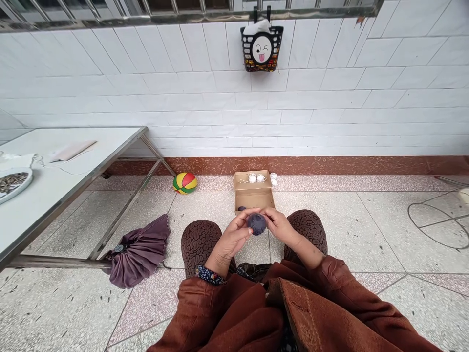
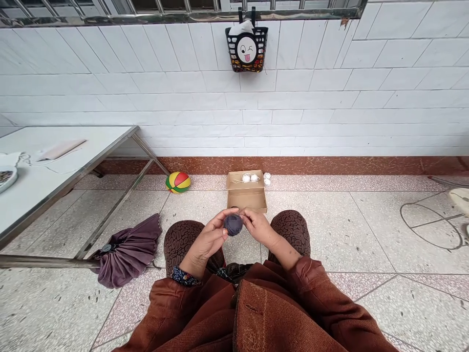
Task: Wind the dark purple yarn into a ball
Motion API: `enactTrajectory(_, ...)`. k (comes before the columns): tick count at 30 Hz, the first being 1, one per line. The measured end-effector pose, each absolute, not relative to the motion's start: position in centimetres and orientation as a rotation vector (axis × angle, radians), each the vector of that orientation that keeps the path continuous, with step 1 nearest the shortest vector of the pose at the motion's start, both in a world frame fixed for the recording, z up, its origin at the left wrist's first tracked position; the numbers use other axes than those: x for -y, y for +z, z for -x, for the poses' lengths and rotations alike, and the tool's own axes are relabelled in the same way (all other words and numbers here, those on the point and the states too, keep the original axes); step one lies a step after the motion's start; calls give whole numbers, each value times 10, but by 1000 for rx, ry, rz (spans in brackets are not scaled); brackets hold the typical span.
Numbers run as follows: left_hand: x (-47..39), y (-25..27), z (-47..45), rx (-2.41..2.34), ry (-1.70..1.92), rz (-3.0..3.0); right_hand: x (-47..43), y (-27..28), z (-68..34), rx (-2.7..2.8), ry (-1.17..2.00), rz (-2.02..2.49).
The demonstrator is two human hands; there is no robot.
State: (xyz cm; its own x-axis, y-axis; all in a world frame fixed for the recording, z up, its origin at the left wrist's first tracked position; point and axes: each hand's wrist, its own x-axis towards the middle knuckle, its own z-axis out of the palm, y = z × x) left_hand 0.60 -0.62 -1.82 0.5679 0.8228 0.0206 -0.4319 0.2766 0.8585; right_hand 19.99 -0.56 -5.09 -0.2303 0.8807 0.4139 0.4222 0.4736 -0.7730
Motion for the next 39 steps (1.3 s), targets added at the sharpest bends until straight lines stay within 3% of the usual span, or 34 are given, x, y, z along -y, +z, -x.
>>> enactTrajectory(6, -10, -24, 3, -628, 1061, -774, 12, -68, -193, 1938, 669, 1172)
enactTrajectory(11, -21, -33, 8, -782, 1192, -725, 23, -51, -191, 2095, 715, 1014)
enactTrajectory(16, -16, -35, 11, -924, 1089, -1036, 21, -22, -198, 2092, 662, 948)
enactTrajectory(22, -2, -25, 8, -551, 823, -1152, 0, -19, -205, 1847, 545, 1057)
enactTrajectory(31, -8, -22, 6, -598, 1066, -799, 16, -71, -179, 1936, 691, 1137)
enactTrajectory(39, -12, -33, 4, -921, 1156, -1016, 30, -39, -182, 2188, 628, 959)
